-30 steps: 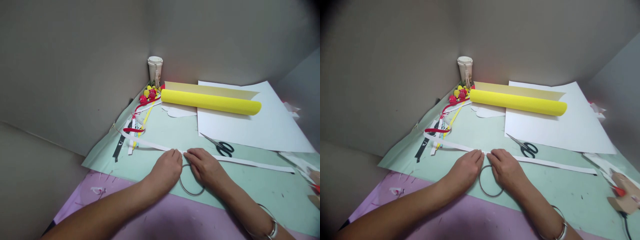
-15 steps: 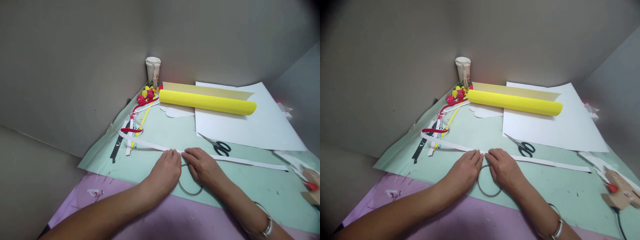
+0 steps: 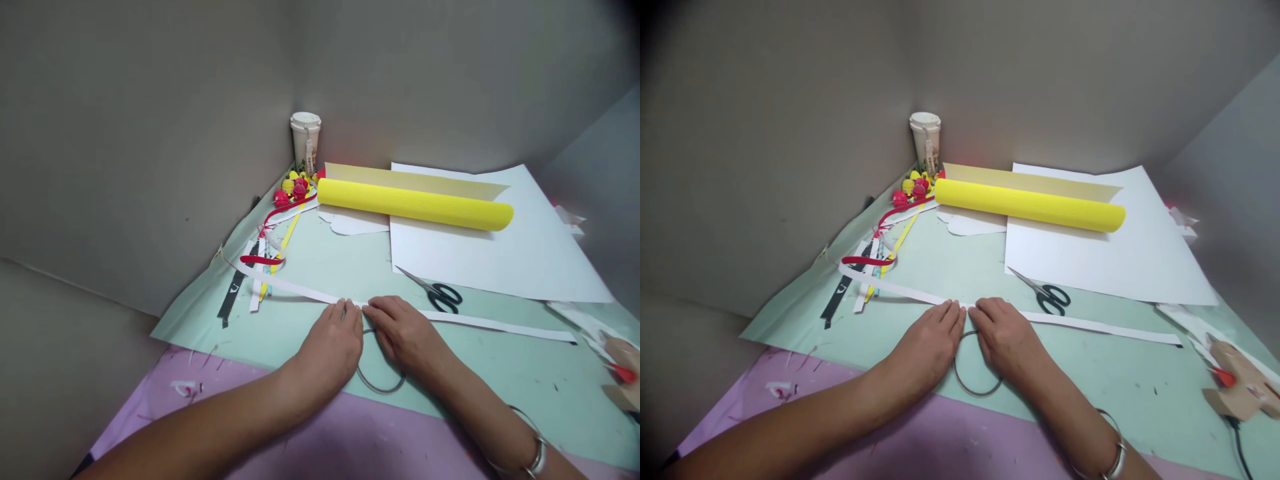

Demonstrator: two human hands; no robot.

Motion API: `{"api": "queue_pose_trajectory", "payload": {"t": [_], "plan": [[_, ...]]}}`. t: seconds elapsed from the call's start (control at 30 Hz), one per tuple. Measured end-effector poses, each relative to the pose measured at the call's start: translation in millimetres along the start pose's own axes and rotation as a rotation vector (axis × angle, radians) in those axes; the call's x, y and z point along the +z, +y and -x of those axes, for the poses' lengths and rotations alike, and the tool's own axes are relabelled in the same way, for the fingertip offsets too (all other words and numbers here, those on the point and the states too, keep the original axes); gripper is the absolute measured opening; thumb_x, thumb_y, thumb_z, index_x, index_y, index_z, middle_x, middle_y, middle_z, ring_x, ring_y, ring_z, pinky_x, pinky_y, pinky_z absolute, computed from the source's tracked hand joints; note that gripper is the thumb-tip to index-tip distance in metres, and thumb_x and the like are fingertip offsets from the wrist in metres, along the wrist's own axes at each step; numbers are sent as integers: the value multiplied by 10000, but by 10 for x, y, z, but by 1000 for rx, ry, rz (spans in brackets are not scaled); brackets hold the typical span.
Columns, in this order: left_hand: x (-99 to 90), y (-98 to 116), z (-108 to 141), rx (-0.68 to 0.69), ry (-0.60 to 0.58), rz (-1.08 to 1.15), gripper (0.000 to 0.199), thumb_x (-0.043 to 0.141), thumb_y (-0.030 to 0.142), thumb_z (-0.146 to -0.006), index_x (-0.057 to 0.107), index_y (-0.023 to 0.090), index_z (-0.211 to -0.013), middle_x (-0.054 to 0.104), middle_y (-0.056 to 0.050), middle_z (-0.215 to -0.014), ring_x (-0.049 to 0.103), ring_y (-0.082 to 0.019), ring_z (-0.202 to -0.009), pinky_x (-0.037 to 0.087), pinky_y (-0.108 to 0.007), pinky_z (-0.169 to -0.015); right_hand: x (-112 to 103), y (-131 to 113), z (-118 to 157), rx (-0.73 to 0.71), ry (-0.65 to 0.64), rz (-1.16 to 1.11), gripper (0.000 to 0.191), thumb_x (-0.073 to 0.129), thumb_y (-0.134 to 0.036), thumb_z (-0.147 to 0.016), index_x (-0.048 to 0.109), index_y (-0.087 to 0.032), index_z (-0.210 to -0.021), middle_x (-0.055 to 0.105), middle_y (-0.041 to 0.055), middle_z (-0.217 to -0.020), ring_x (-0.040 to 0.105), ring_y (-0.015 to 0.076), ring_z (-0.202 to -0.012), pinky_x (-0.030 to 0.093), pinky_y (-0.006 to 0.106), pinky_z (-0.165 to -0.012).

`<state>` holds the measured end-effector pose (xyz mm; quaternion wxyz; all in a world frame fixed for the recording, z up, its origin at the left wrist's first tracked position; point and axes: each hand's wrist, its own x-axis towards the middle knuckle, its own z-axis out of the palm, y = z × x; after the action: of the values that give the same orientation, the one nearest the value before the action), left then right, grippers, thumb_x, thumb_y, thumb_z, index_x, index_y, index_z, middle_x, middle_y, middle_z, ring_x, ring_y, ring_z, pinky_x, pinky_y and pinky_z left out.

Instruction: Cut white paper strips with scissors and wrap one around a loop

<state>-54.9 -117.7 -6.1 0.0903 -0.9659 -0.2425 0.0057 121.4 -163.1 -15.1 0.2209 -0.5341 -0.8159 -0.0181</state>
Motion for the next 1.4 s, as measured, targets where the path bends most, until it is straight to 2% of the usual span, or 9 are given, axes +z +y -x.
{"api": "queue_pose_trajectory", "payload": {"t": [0.2,0.5,0.7,0.97,1.07,1.23,1.3,1.4], "plan": [[39,9,14,9,76,-18,464,376,103,-891,479,-26,-1324,533,-227,-1312,500,-295,-1223,387,-406,-1028,3,-3,-4,-3,4,0,315,437,-35,-848,626,-119,-1086,635,145,-1009,566,240,-939,513,390,-803],[16,16,-2,-8,18,-8,471,362,101,-901,453,-26,-1346,507,-243,-1338,505,-306,-1227,429,-404,-990,-4,-5,-12,-6,-8,1,321,434,-29,-843,633,-105,-1083,631,149,-1008,561,246,-950,510,389,-809],[25,17,3,-1,43,-10,471,349,86,-903,441,-29,-1351,513,-247,-1325,503,-295,-1221,425,-410,-992,-5,-4,-9,-1,-8,-9,296,428,-33,-850,640,-119,-1037,631,146,-1005,561,245,-955,510,388,-813],[74,38,9,8,72,-48,473,363,97,-895,457,-36,-1339,516,-247,-1317,507,-305,-1210,414,-408,-1001,18,16,4,6,-7,-47,343,454,-30,-830,629,-118,-1112,629,146,-1038,558,246,-969,504,395,-835],[73,36,9,7,86,-62,470,368,94,-889,471,-31,-1331,527,-241,-1304,520,-309,-1192,423,-404,-990,18,27,16,52,59,-122,363,479,-25,-817,632,-140,-1126,630,131,-1055,566,234,-977,502,387,-849],[28,27,4,22,77,-70,453,379,77,-877,501,-30,-1300,537,-250,-1283,539,-297,-1164,432,-396,-972,-36,102,32,225,357,-226,284,485,-31,-832,646,-184,-1010,659,79,-949,595,202,-913,496,365,-827],[22,28,4,23,71,-79,453,381,78,-874,503,-33,-1296,537,-251,-1280,544,-301,-1157,437,-394,-965,-42,131,34,244,380,-221,277,488,-33,-827,651,-193,-984,659,70,-924,598,201,-889,497,365,-804],[41,33,6,17,77,-89,452,377,79,-878,499,-28,-1300,532,-254,-1284,538,-298,-1164,431,-399,-971,-11,134,32,224,316,-220,289,493,-37,-818,671,-194,-983,647,79,-948,590,206,-906,504,367,-804]]}}
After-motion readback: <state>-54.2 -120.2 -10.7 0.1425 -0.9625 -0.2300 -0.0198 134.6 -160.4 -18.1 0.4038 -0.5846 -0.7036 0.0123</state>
